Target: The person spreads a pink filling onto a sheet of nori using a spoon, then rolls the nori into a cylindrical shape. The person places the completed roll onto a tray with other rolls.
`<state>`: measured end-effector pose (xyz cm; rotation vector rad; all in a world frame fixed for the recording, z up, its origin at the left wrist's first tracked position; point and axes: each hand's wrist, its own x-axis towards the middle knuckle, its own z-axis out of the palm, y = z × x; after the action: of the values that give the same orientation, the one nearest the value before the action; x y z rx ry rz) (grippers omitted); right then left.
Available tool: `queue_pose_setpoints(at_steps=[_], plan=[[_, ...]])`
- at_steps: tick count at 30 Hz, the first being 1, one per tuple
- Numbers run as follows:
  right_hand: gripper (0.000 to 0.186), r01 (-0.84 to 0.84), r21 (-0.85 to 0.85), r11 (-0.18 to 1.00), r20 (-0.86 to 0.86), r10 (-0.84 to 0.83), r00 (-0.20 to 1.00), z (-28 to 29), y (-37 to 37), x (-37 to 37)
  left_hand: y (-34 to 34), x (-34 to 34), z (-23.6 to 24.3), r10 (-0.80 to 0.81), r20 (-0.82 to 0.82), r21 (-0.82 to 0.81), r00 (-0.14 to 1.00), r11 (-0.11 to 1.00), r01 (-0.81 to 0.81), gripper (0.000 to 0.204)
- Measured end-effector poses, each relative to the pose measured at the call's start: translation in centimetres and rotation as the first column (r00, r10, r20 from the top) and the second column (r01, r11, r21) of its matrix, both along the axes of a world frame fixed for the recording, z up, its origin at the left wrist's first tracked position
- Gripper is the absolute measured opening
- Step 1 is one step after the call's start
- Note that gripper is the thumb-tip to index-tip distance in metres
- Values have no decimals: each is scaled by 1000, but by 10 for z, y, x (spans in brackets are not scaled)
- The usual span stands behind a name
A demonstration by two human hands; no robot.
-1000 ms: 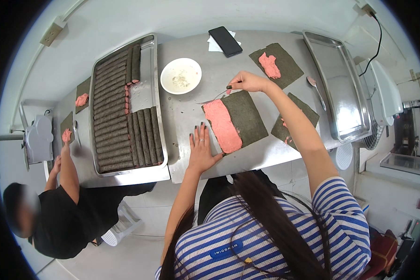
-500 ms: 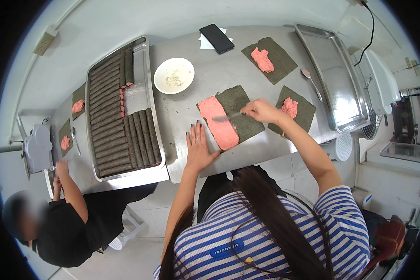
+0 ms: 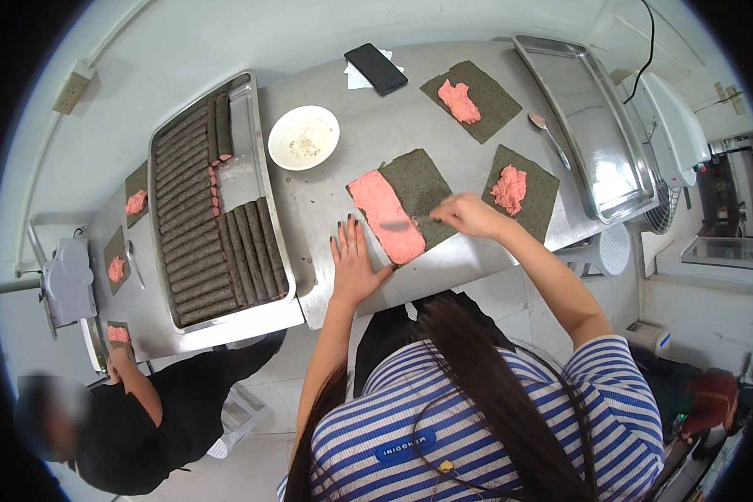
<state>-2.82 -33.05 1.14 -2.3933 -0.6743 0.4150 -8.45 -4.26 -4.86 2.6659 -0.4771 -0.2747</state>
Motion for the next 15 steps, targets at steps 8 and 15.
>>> queue_pose_setpoints(at_steps=[8, 15], plan=[[19, 399, 188, 897, -137, -379, 915, -12, -9, 19, -2, 0, 1, -5, -1, -4, 1000, 1000, 5, 113], [17, 423, 100, 901, -26, -423, 906, -22, 7, 18, -1, 0, -2, -8, 28, -11, 1000, 1000, 8, 112]])
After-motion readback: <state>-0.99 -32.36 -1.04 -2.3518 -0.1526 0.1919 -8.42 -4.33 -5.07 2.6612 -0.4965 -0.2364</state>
